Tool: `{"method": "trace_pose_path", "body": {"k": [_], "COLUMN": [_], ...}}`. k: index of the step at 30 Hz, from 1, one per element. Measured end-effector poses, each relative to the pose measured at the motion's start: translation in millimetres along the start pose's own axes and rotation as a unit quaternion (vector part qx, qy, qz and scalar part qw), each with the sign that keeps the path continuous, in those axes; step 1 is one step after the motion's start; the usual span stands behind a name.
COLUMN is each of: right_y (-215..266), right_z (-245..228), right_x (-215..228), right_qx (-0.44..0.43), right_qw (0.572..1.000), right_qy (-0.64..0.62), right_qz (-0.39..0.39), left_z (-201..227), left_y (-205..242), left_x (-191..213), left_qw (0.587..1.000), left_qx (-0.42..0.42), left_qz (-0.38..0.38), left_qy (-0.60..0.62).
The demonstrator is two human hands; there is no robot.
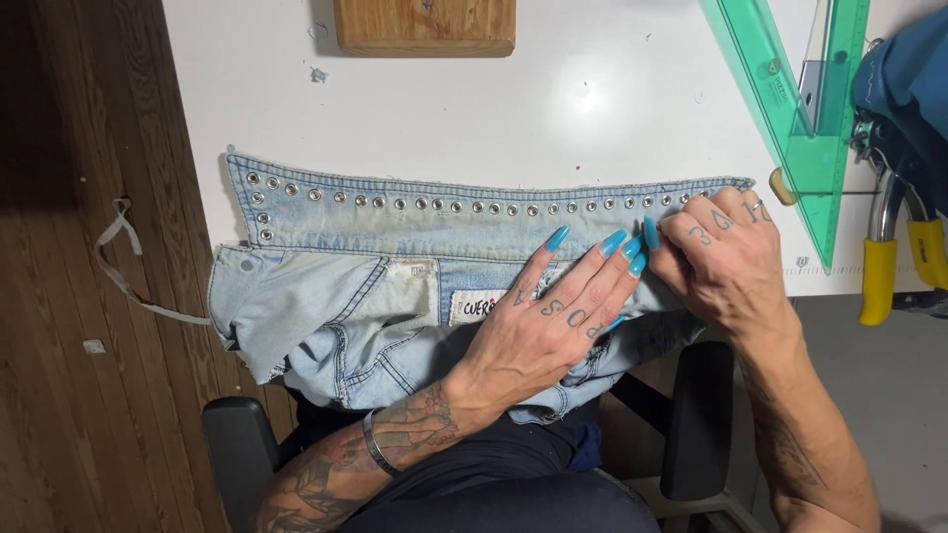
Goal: Marking points on a denim garment for hardware placement using a ruler and pen
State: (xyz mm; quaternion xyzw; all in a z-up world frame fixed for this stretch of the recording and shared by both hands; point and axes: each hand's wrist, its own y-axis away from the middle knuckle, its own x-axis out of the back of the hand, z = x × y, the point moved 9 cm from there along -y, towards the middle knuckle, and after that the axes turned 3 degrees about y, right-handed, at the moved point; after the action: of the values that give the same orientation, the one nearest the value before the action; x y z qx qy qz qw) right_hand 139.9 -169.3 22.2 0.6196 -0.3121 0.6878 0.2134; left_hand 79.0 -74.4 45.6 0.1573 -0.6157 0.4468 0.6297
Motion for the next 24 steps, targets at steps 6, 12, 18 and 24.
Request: {"method": "trace_pose_path", "body": {"k": [6,12,18,24], "right_y": [-5,-4,-9,-6], "right_z": [-2,11,0,5], "right_x": [9,8,6,5], "right_qx": [-0.01,-0.083,-0.049,-0.027], "right_qw": [0.999,0.984,0.997,0.996], "right_qy": [-0.035,-0.158,-0.063,-0.086], "right_qz": [0.023,0.004,-0.01,0.015], "left_z": [1,4,1,-2], "left_y": [2,6,7,5], "left_x": [-2,-5,0,-1], "left_qw": [1.0,1.0,1.0,0.999], "left_qx": [0.015,-0.001,-0.002,0.01], "left_qz": [0.026,0.003,0.027,0.03], "left_qy": [-0.001,-0.021,-0.016,0.008]}}
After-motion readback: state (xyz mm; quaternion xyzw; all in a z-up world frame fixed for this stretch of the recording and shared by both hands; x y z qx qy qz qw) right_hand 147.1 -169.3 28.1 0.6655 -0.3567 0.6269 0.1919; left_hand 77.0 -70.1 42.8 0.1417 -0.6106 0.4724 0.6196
